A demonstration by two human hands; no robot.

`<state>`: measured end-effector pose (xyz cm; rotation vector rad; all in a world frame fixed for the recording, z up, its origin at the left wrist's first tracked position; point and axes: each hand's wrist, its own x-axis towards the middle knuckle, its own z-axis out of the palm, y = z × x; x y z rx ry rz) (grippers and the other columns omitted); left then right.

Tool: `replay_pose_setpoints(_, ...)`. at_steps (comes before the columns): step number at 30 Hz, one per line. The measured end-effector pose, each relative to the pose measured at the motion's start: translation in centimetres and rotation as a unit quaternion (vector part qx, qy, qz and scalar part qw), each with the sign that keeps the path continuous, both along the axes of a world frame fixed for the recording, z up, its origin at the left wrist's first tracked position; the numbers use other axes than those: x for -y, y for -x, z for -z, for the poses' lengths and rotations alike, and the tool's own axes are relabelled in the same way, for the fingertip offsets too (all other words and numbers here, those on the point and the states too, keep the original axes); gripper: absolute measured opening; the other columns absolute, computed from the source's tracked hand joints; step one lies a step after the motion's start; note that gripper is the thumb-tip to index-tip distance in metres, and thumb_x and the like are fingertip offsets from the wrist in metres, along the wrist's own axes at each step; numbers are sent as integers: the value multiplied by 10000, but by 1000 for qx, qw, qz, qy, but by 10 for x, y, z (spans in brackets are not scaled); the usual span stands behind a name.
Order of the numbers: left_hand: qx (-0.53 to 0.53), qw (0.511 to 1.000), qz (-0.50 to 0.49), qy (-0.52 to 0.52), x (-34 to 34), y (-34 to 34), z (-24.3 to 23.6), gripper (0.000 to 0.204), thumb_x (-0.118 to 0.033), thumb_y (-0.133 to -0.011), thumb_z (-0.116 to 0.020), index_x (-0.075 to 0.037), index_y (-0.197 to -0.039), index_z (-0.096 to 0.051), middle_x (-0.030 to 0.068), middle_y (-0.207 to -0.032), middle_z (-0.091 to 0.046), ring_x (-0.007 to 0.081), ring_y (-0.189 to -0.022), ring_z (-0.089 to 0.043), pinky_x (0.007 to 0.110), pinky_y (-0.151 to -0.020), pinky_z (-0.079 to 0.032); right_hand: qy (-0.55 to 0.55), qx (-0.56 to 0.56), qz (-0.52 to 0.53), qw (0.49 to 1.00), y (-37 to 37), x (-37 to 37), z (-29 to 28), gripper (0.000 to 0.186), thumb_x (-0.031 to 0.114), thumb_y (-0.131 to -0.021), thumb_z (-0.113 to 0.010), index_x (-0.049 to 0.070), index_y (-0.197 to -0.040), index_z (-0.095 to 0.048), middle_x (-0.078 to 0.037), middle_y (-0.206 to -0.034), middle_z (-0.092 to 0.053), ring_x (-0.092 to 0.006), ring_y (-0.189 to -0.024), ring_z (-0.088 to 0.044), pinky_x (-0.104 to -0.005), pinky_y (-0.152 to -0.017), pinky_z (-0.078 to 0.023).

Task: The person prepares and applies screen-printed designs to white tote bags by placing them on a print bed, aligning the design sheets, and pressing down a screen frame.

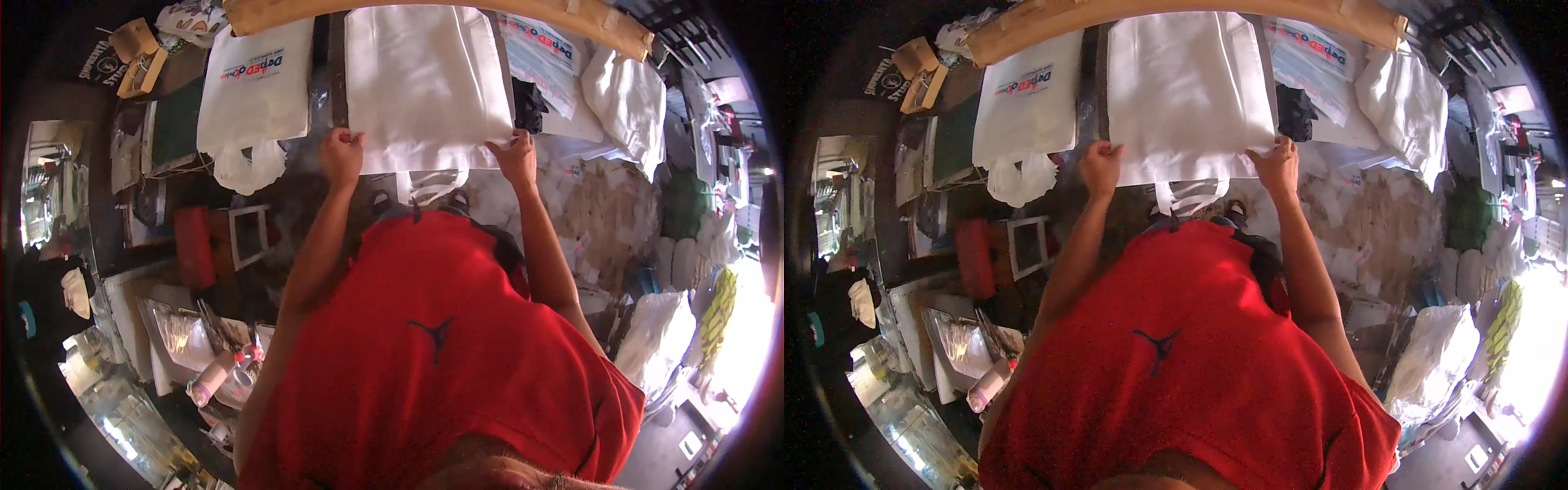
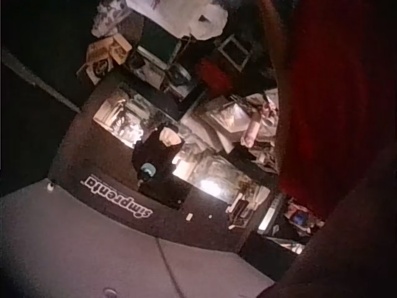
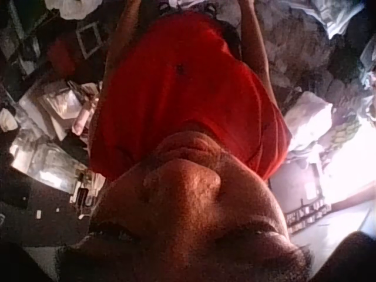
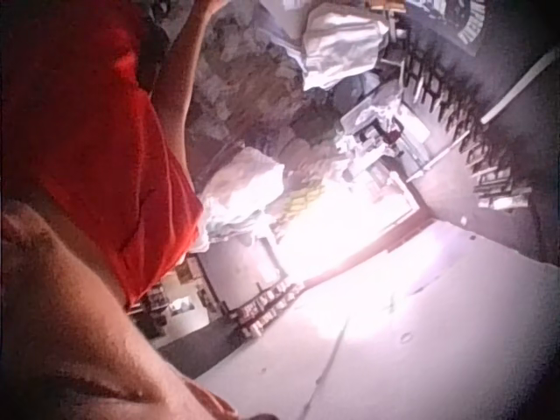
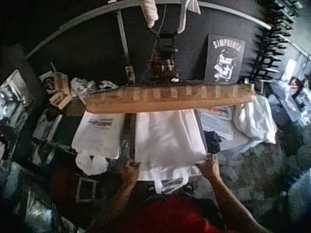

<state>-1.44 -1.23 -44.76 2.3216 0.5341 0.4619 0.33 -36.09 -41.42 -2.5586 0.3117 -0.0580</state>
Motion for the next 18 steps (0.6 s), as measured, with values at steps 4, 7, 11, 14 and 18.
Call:
replay_pose_setpoints(4,43,999,-2,19,-6,-1,18,178,-108,-710,-785,-46,-802,-646,117,-770,-668,300,-719,-645,388,-648,-493,-3,18,-10,1000,-4,-1,-6,619,312,-673,-839,1,-1109,-528,-211,-1077,-590,-365,-1034,-561,-436,-885,-459)
replay_pose_setpoints(7,40,998,7,45,-5,-3,15,155,-68,-717,-766,-42,-789,-630,120,-761,-665,296,-706,-646,376,-638,-492,-7,22,-2,1000,-9,2,-6,592,302,-683,-833,1,-1088,-525,-208,-1065,-589,-363,-1017,-564,-435,-872,-459)
replay_pose_setpoints(11,41,998,6,36,-5,-3,14,148,-56,-722,-753,-38,-770,-615,116,-749,-664,280,-693,-651,369,-633,-494,-22,17,0,1000,-14,6,-6,581,298,-694,-825,1,-1094,-527,-198,-1035,-598,-357,-992,-572,-428,-866,-462)
replay_pose_setpoints(14,27,998,12,47,-7,-4,13,143,-56,-723,-751,-36,-772,-618,111,-745,-664,264,-694,-655,366,-636,-497,-43,3,-7,999,-18,7,-3,576,295,-705,-816,3,-1112,-533,-203,-1036,-611,-359,-999,-583,-422,-873,-465)
replay_pose_setpoints(18,18,1000,19,7,-15,-7,14,127,-72,-724,-748,-35,-775,-638,108,-730,-667,247,-689,-661,355,-645,-508,-52,-2,-9,999,-22,4,-1,565,279,-712,-808,0,-1121,-537,-229,-1073,-628,-374,-1032,-598,-423,-877,-472)
